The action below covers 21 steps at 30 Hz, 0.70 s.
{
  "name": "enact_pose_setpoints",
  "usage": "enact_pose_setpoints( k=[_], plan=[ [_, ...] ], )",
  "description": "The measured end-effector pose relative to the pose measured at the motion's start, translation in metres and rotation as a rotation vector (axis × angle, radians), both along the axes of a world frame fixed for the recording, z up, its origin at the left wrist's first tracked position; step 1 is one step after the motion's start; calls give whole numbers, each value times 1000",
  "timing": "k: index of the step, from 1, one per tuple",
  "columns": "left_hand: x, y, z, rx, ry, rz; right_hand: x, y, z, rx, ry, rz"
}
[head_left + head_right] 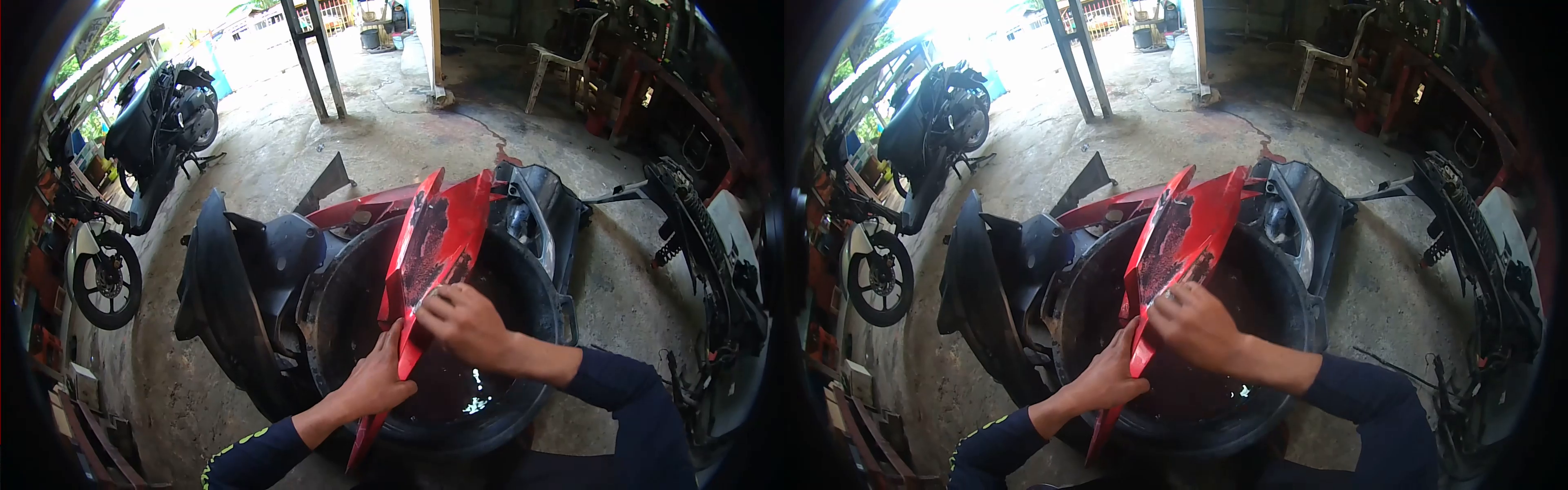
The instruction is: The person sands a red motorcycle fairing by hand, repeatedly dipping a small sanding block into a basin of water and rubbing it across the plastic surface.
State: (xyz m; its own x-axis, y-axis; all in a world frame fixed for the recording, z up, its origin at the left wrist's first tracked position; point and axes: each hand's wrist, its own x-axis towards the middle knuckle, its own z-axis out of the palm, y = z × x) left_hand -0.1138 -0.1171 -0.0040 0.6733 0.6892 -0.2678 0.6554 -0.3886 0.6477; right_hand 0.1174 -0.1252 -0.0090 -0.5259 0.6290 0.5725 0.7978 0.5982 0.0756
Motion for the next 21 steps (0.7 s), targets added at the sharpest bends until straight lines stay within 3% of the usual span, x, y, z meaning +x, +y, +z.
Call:
enact_pose_setpoints(
  k=[4, 6, 8, 10, 12, 16, 21],
  plan=[
    [3, -3, 0, -18, 13, 10, 21, 21, -1, -80, 44, -180],
    [5, 0, -3, -4, 17, 11, -13, -2, 7, -40, -110, -27],
    [4, 0, -10, -19, -14, -18, -25, -6, 3, 107, 16, 84],
    [5, -3, -3, -16, 14, 7, 3, 14, 0, -75, 31, -104],
    [5, -3, 0, -5, 31, 32, 30, 32, -10, -76, -1, -215],
    [3, -1, -8, -13, -25, 28, -12, -9, -5, 12, 38, 38],
    [-4, -9, 7, 33, -46, 15, 42, 13, -21, -113, 244, -280]
  ],
)
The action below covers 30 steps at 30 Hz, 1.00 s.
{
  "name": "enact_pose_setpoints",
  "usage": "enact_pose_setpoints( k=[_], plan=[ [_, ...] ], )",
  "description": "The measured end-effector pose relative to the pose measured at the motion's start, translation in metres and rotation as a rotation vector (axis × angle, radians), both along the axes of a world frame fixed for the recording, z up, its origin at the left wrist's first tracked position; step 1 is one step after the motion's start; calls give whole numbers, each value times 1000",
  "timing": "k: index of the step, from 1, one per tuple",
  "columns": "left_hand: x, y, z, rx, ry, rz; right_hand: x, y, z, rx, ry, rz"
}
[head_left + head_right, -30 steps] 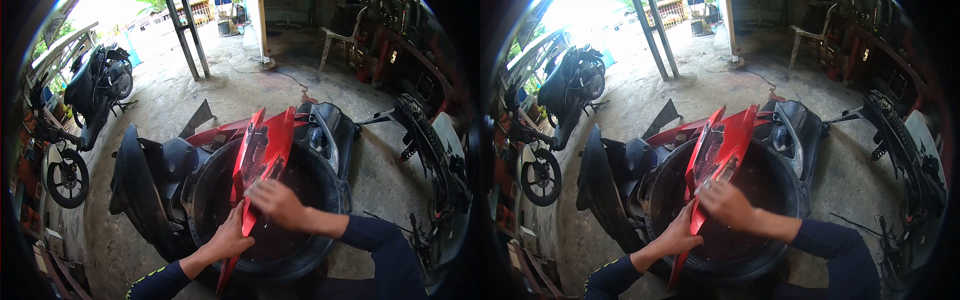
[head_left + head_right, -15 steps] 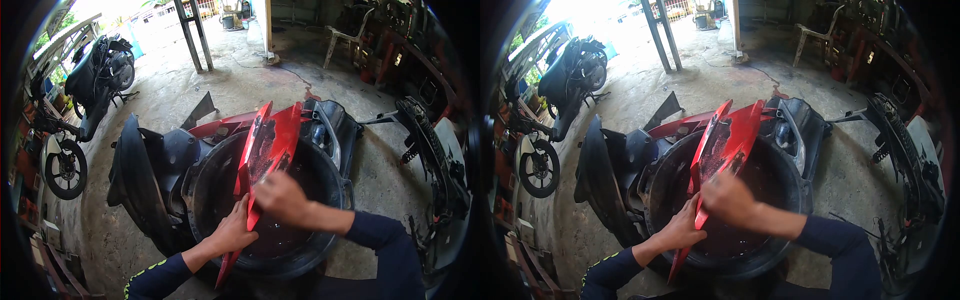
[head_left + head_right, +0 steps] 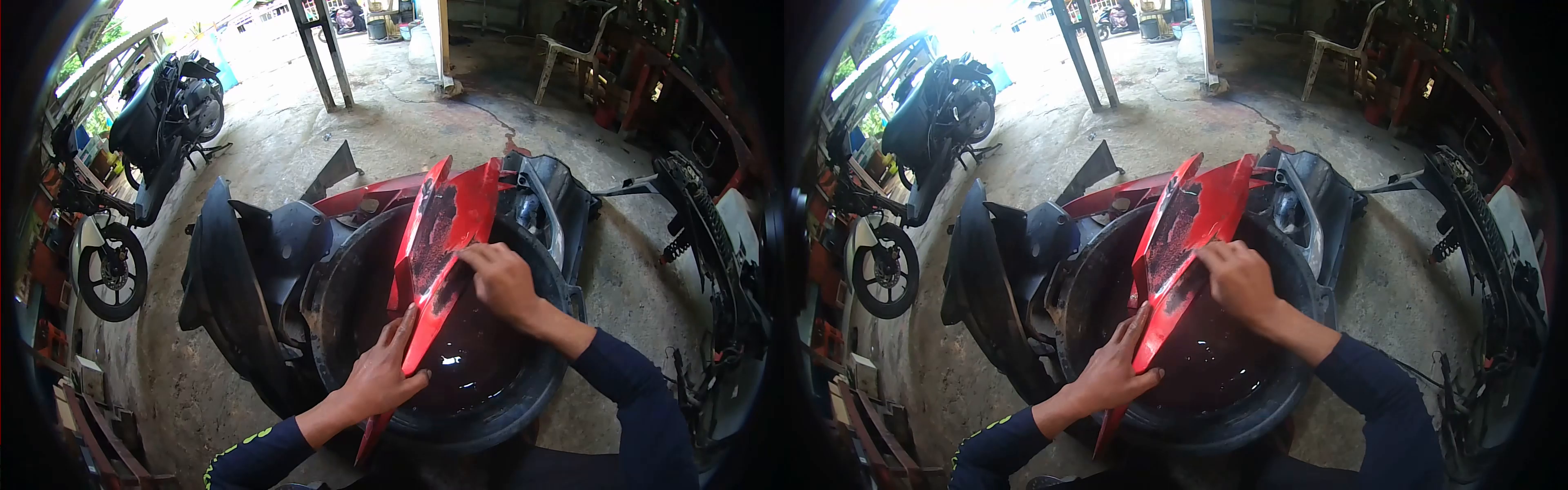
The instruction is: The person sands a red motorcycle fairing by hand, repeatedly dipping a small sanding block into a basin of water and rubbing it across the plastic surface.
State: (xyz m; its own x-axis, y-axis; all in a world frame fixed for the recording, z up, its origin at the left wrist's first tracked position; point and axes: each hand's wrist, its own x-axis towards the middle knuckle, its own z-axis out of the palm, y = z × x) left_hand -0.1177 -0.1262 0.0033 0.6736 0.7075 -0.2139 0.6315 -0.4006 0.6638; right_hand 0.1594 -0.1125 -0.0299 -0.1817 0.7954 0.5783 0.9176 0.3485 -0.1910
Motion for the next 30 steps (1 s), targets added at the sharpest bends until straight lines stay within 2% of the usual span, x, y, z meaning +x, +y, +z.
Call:
enact_pose_setpoints(
  k=[1, 3, 4, 6, 8, 10, 13, 14, 15, 17, 18, 19, 20, 21, 22, 24, 25, 26, 28, 29, 30],
  plan=[
    [-1, -1, 4, -1, -1, 1, 7, 0, -5, -4, 31, -53],
    [0, -1, 14, 109, 161, -29, 10, -9, -14, -32, 77, -95],
    [-1, 0, 12, 107, 161, -28, 8, -14, -19, -61, 131, -136],
    [1, 4, 5, 349, 150, -71, 7, -17, -29, -68, 166, -155],
    [9, 11, 4, 364, 156, -90, 9, -20, -45, -72, 202, -177],
    [17, 24, 4, 384, 163, -111, 14, -22, -74, -276, 359, -326],
    [30, 46, 1, 372, 152, -132, 34, -17, -138, -984, 416, -323],
    [35, 52, -1, 406, 167, -142, 38, -9, -162, -1109, 249, -269],
    [39, 56, 0, 439, 184, -150, 37, -8, -156, -1109, 245, -270],
    [46, 60, 4, 446, 217, -146, 31, -1, -145, -1349, 579, -463],
    [48, 62, 2, 457, 205, -134, 29, 1, -151, -1166, 713, -427],
    [51, 62, 1, 467, 192, -125, 34, 1, -156, -1163, 714, -431],
    [51, 61, 1, 469, 190, -130, 41, 2, -160, -1294, 876, -501],
    [48, 59, 2, 485, 184, -134, 40, 5, -138, -1420, 1046, -568],
    [45, 57, 4, 500, 175, -137, 46, 8, -127, -1415, 1052, -570],
    [37, 56, 9, 533, 209, -145, 61, 16, -100, -1538, 1109, -317],
    [33, 56, 12, 568, 247, -145, 56, 17, -52, -1508, 1115, -191],
    [31, 56, 13, 564, 246, -137, 53, 20, -18, -1407, 1206, 37],
    [32, 58, 8, 603, 219, -206, 25, 27, 65, -1240, 1061, 95],
    [34, 59, 5, 647, 189, -270, 25, 46, 53, -1143, 987, 293],
    [38, 59, 1, 710, 240, -329, 7, 44, 95, -1057, 755, 350]
  ],
)
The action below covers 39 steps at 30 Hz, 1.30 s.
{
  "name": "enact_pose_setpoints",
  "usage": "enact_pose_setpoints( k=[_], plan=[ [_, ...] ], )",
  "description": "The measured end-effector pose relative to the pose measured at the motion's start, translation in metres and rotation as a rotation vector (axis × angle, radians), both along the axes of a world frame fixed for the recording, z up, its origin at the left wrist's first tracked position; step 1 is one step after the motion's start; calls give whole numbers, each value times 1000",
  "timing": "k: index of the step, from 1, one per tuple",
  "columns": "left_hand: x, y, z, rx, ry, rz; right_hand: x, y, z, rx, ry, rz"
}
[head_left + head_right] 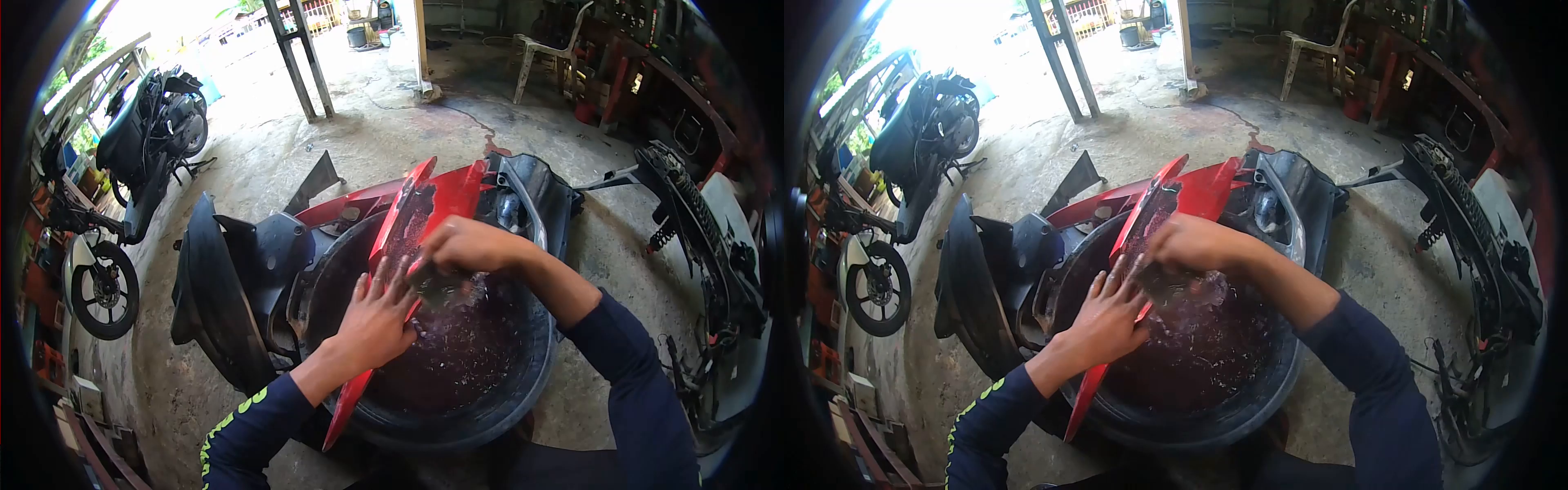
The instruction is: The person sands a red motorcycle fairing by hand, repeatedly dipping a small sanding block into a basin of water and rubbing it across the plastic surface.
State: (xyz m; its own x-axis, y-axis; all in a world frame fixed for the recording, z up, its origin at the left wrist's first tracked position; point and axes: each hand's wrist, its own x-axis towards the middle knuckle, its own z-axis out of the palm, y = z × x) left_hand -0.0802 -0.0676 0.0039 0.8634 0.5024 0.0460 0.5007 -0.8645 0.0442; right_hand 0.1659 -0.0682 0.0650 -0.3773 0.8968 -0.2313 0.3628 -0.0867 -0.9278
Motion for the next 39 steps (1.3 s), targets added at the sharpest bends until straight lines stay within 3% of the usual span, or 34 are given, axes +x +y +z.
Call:
enact_pose_setpoints(
  k=[1, 3, 4, 5, 8, 17, 24, 29, 35, 39],
  plan=[
    [6, 0, 5, 3, 3, -7, -17, 1, 26, 130, -139, 51],
    [19, 2, 18, -266, 177, 36, -41, 3, 39, 260, -248, 20],
    [12, 0, 12, -60, -25, -60, -51, 2, 42, 455, -362, 59],
    [7, -3, 8, -57, -24, -63, -57, 1, 46, 650, -476, 101],
    [-7, -10, 5, 21, 54, -103, -68, -5, 62, 607, -566, 150],
    [-46, -41, 27, 6, 198, -69, -52, -5, 47, 624, -485, 85],
    [-36, -28, 27, 31, 122, -10, -27, -7, 27, 581, -428, 30],
    [-12, -7, 28, 38, 111, -1, -2, -10, 13, 567, -562, -95],
    [6, 14, 22, 77, 144, 32, 25, -8, -31, 445, -747, -59],
    [1, 11, 21, 96, 120, 17, 36, -10, -110, 262, -840, 25]
  ],
)
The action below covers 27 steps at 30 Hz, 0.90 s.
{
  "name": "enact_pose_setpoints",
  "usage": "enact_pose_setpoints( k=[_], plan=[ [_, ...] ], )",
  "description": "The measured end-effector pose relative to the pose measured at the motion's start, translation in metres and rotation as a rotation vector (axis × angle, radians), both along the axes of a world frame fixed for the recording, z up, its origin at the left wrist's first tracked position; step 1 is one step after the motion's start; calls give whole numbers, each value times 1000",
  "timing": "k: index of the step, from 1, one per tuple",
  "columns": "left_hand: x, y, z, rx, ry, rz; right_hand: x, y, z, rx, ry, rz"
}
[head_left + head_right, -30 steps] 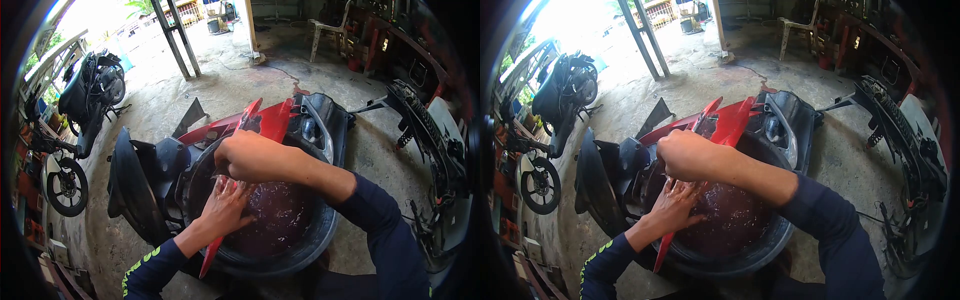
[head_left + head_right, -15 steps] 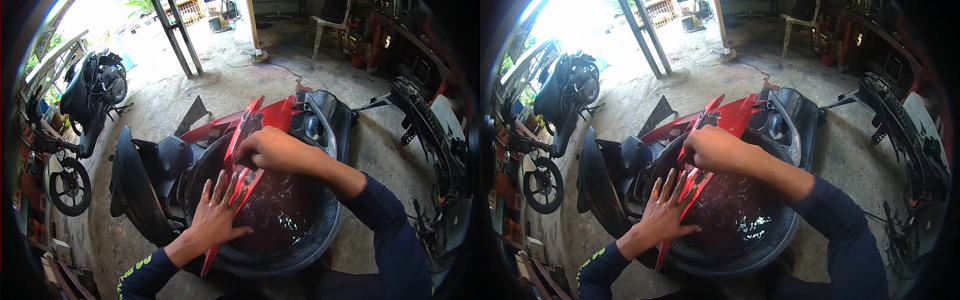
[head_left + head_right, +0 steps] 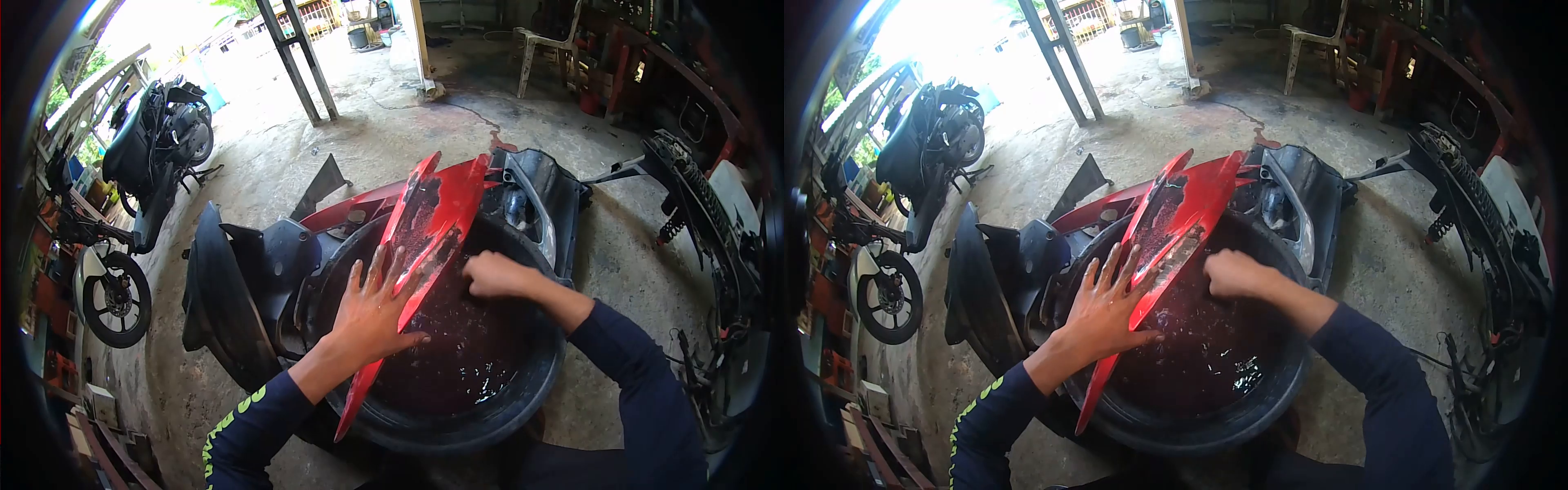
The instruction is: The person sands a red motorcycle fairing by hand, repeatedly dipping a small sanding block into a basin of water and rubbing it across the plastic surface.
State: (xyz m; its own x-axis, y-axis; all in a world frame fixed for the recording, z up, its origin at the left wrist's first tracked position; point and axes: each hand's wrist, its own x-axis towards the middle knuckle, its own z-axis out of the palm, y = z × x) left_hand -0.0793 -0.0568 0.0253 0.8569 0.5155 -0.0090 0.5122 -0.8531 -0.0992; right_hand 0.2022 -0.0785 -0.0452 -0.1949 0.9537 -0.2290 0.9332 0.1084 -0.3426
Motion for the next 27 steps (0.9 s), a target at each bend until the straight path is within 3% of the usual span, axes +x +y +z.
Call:
enact_pose_setpoints(
  k=[2, 4, 6, 8, 10, 12, 13, 14, 15, 17, 19, 20, 21, 22, 24, 26, 27],
  plan=[
    [-9, -7, 4, -23, 1, -11, -8, -5, -19, -381, -21, -127],
    [-18, -15, 10, -33, 31, -3, -10, -12, -40, -578, 72, -169],
    [-25, -18, 10, -44, 65, 6, -11, -23, -56, -538, 127, -237],
    [-29, -18, 9, -34, -2, -10, -1, -21, -103, -338, 152, -221],
    [-24, -13, 8, -43, 28, 1, -1, -20, -107, -402, 75, -113],
    [-16, -5, 6, -53, 55, 13, 7, -24, -95, -799, 602, -472],
    [-10, 0, 4, -41, 29, -4, 15, -8, -100, -703, 490, -342],
    [-4, 4, 2, -30, 4, -18, 8, -4, -43, -728, 506, -259],
    [3, 9, 1, -45, 13, -17, 6, -2, -16, -711, 770, -278],
    [15, 20, -3, -37, 24, -25, -9, 6, 53, -554, 841, -116],
    [23, 28, -10, 6, -4, -65, -25, 14, 105, -381, 686, -20],
    [25, 30, -13, 7, -4, -68, -39, 12, 127, -53, 551, 126],
    [28, 31, -15, -27, -38, -97, -50, 13, 133, 193, 592, 216],
    [30, 31, -14, -61, -70, -126, -60, 12, 138, 197, 594, 212],
    [31, 29, -7, -129, -78, -109, -78, 12, 146, 483, 365, 268],
    [30, 28, 1, -268, -102, -64, -86, 17, 146, 482, 329, 236],
    [26, 24, -2, -188, -120, -75, -87, 19, 145, 477, 292, 210]
  ],
)
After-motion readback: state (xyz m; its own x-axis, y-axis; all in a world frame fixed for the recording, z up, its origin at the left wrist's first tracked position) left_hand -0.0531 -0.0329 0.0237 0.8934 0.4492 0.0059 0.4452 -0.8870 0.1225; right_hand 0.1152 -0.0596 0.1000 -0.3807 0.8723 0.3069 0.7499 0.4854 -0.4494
